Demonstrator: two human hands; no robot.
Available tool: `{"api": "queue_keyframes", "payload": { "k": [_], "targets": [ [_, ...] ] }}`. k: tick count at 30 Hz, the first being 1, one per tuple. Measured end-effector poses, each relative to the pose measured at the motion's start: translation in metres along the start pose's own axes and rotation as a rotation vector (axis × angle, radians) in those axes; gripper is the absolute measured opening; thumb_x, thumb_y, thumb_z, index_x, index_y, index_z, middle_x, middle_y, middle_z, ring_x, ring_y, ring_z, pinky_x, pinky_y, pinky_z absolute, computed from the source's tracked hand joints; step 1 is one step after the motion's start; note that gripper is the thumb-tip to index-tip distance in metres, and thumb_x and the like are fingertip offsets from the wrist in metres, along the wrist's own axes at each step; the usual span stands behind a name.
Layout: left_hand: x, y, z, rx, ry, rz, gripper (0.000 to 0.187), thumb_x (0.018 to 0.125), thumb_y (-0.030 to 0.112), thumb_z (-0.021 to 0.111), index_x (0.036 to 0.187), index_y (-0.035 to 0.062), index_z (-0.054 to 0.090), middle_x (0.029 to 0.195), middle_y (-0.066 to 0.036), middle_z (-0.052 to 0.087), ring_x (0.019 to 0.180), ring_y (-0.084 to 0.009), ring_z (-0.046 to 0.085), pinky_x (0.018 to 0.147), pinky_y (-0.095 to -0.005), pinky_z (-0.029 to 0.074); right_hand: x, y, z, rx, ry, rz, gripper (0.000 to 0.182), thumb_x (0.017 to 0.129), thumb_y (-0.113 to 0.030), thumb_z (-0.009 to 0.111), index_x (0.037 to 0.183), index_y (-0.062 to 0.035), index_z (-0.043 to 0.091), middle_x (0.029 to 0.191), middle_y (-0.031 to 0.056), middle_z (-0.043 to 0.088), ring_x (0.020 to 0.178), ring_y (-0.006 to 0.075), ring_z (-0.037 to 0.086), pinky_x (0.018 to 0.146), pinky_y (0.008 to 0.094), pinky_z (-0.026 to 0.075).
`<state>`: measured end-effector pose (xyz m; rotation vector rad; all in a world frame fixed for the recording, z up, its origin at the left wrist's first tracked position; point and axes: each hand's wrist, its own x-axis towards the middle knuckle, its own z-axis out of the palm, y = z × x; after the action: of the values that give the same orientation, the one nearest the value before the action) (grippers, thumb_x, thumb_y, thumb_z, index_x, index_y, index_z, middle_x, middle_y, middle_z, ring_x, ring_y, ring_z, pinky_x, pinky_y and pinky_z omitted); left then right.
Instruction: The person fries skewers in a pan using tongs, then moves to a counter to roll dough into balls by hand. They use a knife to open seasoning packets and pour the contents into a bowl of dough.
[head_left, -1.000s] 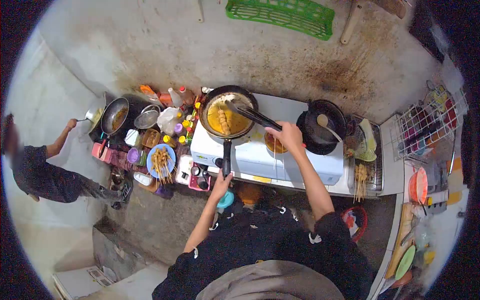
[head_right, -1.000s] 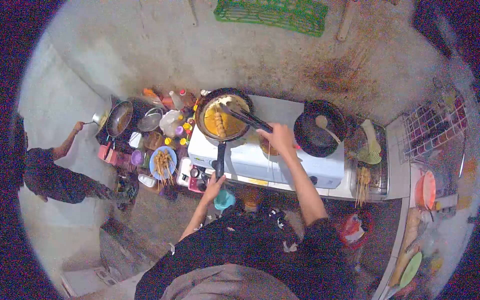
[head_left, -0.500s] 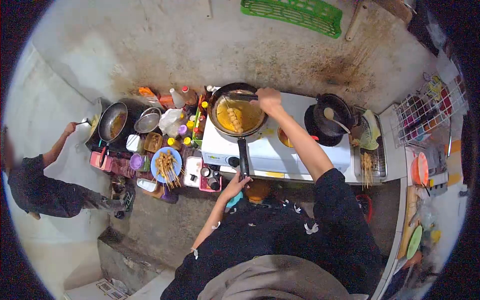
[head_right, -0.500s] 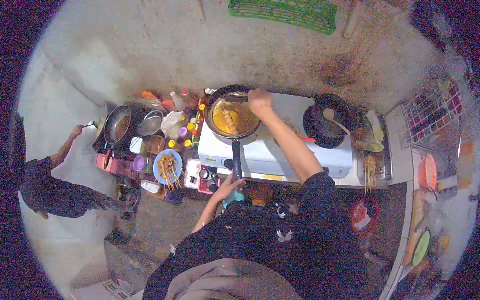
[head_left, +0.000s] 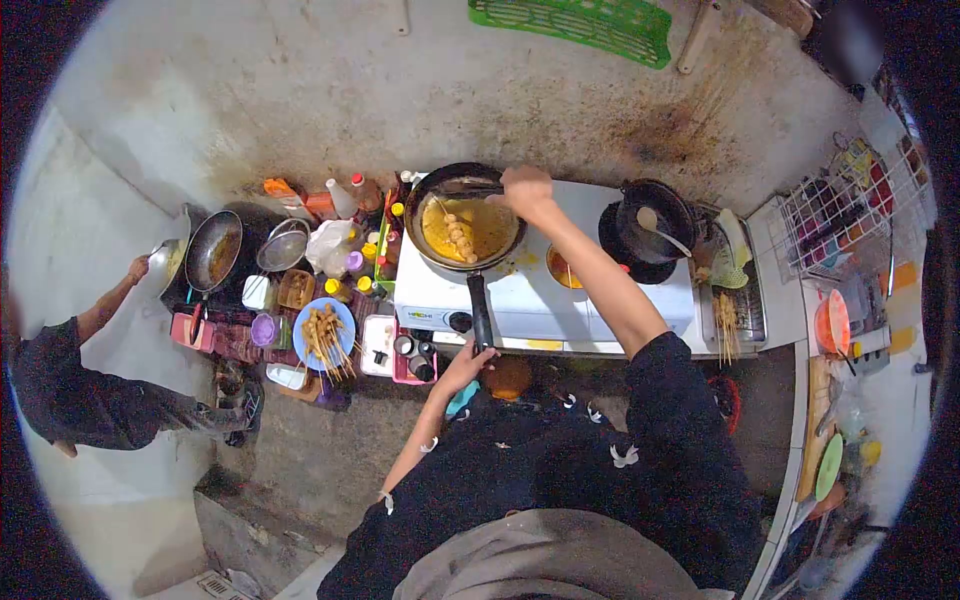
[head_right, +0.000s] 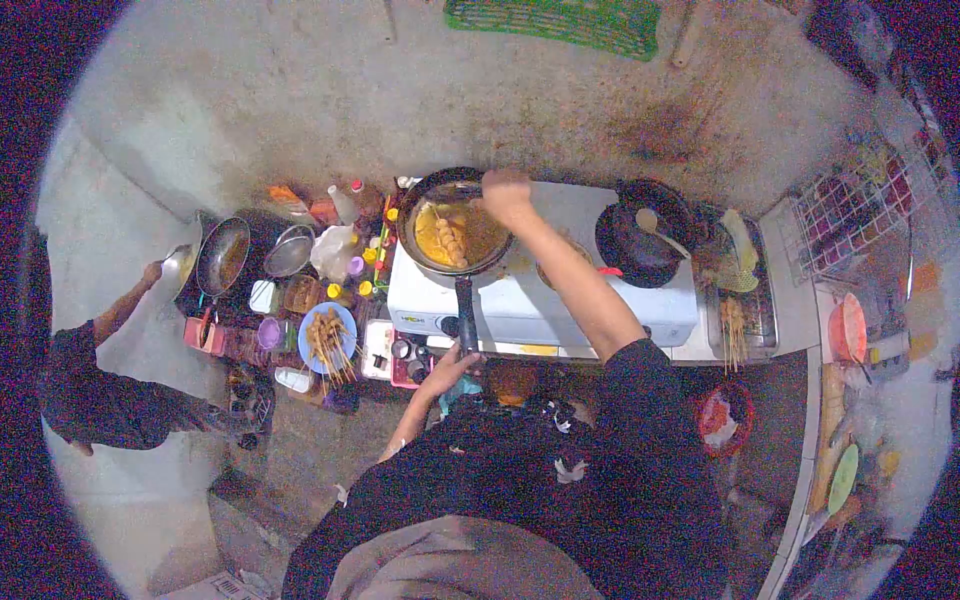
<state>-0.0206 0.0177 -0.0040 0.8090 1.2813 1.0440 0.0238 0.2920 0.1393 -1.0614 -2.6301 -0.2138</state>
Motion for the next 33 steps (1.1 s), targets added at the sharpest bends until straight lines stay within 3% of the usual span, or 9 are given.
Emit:
{"api": "queue_keyframes", "payload": {
  "k": [7,9,13,16,22,26,28,33],
  "targets": [
    [0.002,-0.007,0.003,-0.047,0.009,0.056,0.041,0.084,0.023,0.050,0.114,0.0008,0.034,0.089,-0.008,0.055,0.083,-0.0130,0.053,0.067,-0.0250,0.045,0.004,-0.013,-0.003,0.005,-0.152,0.021,0.046,0.057,-0.047,0.067,0.074,-0.0044,0.061,0.072,0.0128,0.060,0.071,0.0273,0.059,0.062,0.0363,0.048],
    [0.000,-0.005,0.004,-0.033,0.007,0.053,0.040,0.084,0.023,0.050,0.113,0.0009,0.034,0.088,-0.007,0.055,0.081,-0.0125,0.053,0.066,-0.0248,0.045,0.002,-0.013,0.001,-0.006,0.009,-0.059,0.047,0.057,-0.046,0.067,0.074,-0.0036,0.061,0.071,0.0123,0.060,0.070,0.0265,0.059,0.061,0.0363,0.047],
    [-0.001,-0.001,0.005,-0.004,0.034,0.031,0.036,0.084,0.023,0.050,0.110,0.0013,0.036,0.086,-0.007,0.055,0.072,-0.0116,0.053,0.064,-0.0238,0.044,0.000,-0.009,0.002,-0.003,-0.041,-0.012,0.045,0.056,-0.046,0.067,0.077,-0.0063,0.062,0.074,0.0111,0.060,0.072,0.0256,0.059,0.063,0.0360,0.047],
    [0.003,-0.010,0.004,-0.051,0.016,0.070,0.034,0.084,0.022,0.050,0.107,0.0015,0.038,0.083,-0.006,0.056,0.068,-0.0108,0.053,0.064,-0.0237,0.044,-0.005,-0.003,0.002,0.077,0.036,0.012,0.043,0.056,-0.046,0.067,0.079,-0.0100,0.062,0.079,0.0103,0.060,0.076,0.0251,0.058,0.066,0.0358,0.047],
    [0.006,-0.015,0.006,-0.022,0.071,0.065,0.031,0.083,0.023,0.051,0.102,0.0019,0.041,0.082,-0.005,0.057,0.065,-0.0100,0.052,0.062,-0.0232,0.042,-0.007,0.005,-0.016,0.063,0.017,0.029,0.042,0.059,-0.047,0.065,0.086,-0.0144,0.064,0.084,0.0086,0.061,0.080,0.0238,0.058,0.068,0.0343,0.046],
    [0.004,-0.014,0.006,-0.003,0.083,0.078,0.032,0.083,0.024,0.051,0.104,0.0017,0.041,0.083,-0.005,0.057,0.066,-0.0103,0.053,0.061,-0.0228,0.042,-0.012,0.012,-0.039,0.147,0.002,0.096,0.045,0.060,-0.050,0.063,0.089,-0.0156,0.064,0.081,0.0103,0.061,0.075,0.0257,0.059,0.065,0.0345,0.047],
    [0.006,-0.013,0.003,0.007,0.035,-0.016,0.042,0.084,0.018,0.051,0.118,0.0031,0.032,0.094,-0.007,0.054,0.085,-0.0139,0.053,0.068,-0.0257,0.046,-0.015,0.016,-0.047,0.148,-0.020,0.126,0.046,0.061,-0.051,0.062,0.090,-0.0156,0.064,0.080,0.0112,0.062,0.073,0.0266,0.059,0.064,0.0349,0.047],
    [0.005,-0.008,0.005,0.019,0.050,-0.021,0.042,0.083,0.016,0.051,0.118,0.0024,0.033,0.095,-0.007,0.054,0.085,-0.0143,0.053,0.067,-0.0263,0.047,-0.031,0.024,-0.068,0.255,-0.042,0.224,0.047,0.063,-0.053,0.059,0.093,-0.0176,0.063,0.075,0.0133,0.061,0.071,0.0287,0.059,0.061,0.0368,0.047]
  ]
}}
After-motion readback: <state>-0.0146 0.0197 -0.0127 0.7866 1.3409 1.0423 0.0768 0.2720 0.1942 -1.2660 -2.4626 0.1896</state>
